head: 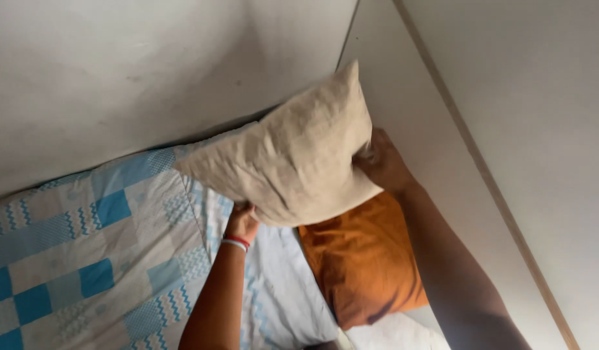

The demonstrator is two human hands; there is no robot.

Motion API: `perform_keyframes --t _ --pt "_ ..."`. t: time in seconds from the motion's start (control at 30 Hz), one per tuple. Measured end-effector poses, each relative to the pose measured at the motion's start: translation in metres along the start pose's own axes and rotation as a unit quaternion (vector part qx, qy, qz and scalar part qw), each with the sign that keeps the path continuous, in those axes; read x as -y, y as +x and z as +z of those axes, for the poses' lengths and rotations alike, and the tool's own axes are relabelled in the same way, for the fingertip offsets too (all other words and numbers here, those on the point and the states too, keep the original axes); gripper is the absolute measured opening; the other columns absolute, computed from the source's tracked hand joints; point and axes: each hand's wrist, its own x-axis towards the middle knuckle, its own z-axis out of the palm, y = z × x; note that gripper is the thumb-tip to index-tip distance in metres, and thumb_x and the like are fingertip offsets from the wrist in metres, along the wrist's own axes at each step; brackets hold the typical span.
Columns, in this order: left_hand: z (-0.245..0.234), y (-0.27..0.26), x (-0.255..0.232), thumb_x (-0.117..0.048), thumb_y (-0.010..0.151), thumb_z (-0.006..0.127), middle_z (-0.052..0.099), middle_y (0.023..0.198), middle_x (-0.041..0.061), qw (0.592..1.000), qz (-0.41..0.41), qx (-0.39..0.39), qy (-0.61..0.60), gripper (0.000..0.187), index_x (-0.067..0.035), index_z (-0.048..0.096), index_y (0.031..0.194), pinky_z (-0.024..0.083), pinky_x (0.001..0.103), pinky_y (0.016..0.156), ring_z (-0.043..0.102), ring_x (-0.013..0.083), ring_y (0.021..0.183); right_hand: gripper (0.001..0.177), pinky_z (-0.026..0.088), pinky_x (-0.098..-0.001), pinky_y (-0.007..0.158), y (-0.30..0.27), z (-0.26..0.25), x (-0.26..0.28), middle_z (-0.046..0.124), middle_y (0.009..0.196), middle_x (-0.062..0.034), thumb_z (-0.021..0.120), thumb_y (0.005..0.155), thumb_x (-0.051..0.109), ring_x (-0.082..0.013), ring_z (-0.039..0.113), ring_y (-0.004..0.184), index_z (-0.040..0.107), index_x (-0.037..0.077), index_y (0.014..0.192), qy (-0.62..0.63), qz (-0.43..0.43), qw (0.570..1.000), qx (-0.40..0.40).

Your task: Arranging stuffed toys on a bed and smoothing the bedsheet

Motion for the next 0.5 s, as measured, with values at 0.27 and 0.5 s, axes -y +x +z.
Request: perform_keyframes --t 0.27,0.5 --pt "0.032 0.175 -0.028 -0.01 0.09 0.077 0.068 0.138 0.003 0.99 0.135 0.027 0.005 0.059 -0.031 0.059 0.142 0.044 0.054 0.119 0.064 0.0266 0.129 0.076 0.028 -0.0569 0.124 0.138 0.031 -0.008 0.03 0.163 -0.0324 0.063 0.108 0.029 -0.0456 0.03 0.151 0.018 0.002 0.163 0.107 -0.036 0.993 0.031" --pt "0.029 0.239 0.027 -0.036 0.1 0.074 0.058 0.146 0.007 0.975 0.152 -0.107 0.123 0.057 -0.022 0.049 0.15 0.04 0.054 0.12 0.055 0.0281 0.135 0.076 0.027 -0.0506 0.125 0.18 0.096 -0.128 0.032 0.164 -0.0229 0.056 0.109 0.046 -0.0381 0.034 0.15 0.02 0.008 0.164 -0.019 0.076 0.996 0.032"
